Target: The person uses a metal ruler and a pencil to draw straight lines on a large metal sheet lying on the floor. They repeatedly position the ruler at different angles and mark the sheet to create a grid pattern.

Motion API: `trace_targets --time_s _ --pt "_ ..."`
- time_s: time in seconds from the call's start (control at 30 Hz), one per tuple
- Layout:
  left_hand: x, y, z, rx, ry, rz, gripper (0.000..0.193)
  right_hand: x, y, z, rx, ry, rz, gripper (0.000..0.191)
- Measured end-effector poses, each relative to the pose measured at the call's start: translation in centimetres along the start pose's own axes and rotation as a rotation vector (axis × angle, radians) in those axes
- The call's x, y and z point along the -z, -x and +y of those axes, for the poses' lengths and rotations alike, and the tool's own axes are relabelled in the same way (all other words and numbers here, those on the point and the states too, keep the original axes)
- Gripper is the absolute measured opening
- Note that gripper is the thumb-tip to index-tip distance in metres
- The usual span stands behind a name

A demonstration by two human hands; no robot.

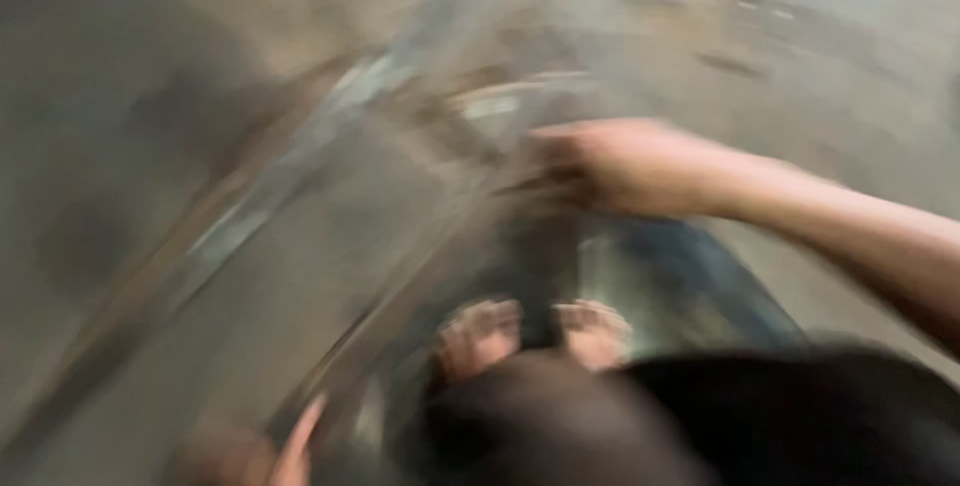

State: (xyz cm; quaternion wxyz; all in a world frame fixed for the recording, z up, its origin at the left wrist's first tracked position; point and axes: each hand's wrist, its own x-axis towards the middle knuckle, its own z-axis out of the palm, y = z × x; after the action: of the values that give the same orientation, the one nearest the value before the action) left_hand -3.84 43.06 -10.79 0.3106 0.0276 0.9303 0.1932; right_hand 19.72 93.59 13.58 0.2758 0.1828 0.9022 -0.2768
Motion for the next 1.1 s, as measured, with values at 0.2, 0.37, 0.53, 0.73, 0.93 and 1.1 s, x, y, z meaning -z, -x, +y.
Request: trace_targets --time_s 0.2,0.37,0.53,0.73,0.93,1.1 --pt "1.1 2.9 -0.8 0.198 0.186 0.052 0.173 -2.0 -11.6 -6.6 -0.204 0.325 -0.422 0.036" --pt "2.5 2.5 0.1 0.256 0.187 -0.027 0.175 -3.7 -15.7 -14.5 -0.220 0.238 -0.553 0.037" --pt "3.0 1.5 0.1 0.360 0.110 -0.060 0.179 -9.6 -20.5 -19.5 -0.040 0.207 -0.647 0.039" --pt "2.1 1.4 -0.3 0.355 0.035 -0.037 0.176 -15.9 -22.0 -23.6 0.643 -0.087 -0.122 0.027" --pt "1.1 1.5 -1.0 0.324 0.062 0.068 0.177 -21.6 -23.0 -22.2 0.666 0.070 -0.124 0.024" --pt "0.5 2.0 -0.9 0.289 0.033 0.137 0.179 -21.8 -24.2 -23.3 0.687 0.314 -0.546 0.010"
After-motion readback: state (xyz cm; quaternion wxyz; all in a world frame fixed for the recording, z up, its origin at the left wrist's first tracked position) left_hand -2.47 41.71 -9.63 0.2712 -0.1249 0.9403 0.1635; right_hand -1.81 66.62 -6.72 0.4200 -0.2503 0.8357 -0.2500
